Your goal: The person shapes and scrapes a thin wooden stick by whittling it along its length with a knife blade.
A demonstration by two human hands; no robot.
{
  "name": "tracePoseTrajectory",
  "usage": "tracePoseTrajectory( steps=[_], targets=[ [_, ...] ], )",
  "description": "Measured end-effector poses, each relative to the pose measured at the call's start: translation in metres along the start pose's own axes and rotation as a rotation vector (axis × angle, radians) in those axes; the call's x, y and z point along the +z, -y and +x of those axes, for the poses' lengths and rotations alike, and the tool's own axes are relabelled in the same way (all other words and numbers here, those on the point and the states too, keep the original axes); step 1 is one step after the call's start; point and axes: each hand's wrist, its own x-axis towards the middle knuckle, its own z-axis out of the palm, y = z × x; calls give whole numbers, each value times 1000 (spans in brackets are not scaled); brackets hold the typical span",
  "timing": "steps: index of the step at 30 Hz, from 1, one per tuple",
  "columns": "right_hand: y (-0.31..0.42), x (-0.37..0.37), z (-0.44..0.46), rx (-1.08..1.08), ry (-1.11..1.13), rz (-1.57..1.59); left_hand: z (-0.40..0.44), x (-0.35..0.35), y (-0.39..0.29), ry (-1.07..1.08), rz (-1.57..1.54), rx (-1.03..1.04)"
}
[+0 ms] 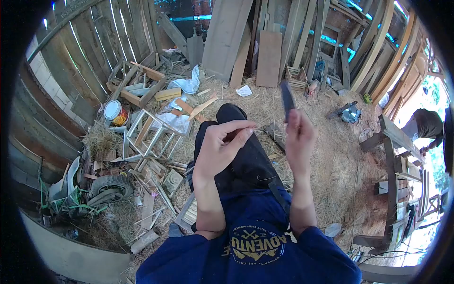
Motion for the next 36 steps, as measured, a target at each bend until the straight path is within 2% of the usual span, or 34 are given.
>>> tracePoseTrajectory(
  steps=[2, 5, 8, 11, 12, 15, 16, 18, 20, 23, 26, 29, 30, 34, 36],
  targets=[
    [-6, -2, 7, 73, -68, 12, -1, -1, -4, 32, 22, 28],
    [11, 3, -6, -69, 28, -43, -2, 1, -6, 26, -15, 27],
    [6, 1, -1, -66, 5, -46, -2, -7, -3, 46, 39, -36],
    [-2, -3, 10, 118, -61, -45, 0, -3, 1, 81, -22, 31],
    [-1, 2, 7, -16, -74, -68, -1, -3, 1, 72, -31, 6],
    [3, 5, -11, -35, 120, -148, 0, -4, 2, 68, -83, -60],
    [2, 8, -9, -80, 54, -58, 1, -4, 4, 70, -117, -76],
    [-9, 5, 3, 24, -28, -37, 4, -7, 9, 105, -199, -71],
    [-13, 1, 10, 101, -84, -5, 4, -3, 9, 72, -151, -57],
    [-3, -1, 2, -30, -9, -114, 4, -3, 11, 72, -156, -61],
    [-4, -6, 9, 75, -39, -15, 3, -5, 11, 103, -161, -85],
    [4, -1, 6, -40, -62, -53, 4, -4, 4, 96, -111, -93],
    [6, -2, 3, -83, 8, -97, 4, -3, 3, 94, -91, -93],
    [2, -7, 8, 78, -7, -64, 5, -5, 7, 120, -87, -26],
    [0, -3, 9, 12, -37, -40, 4, -7, 6, 158, -80, 1]
  ],
)
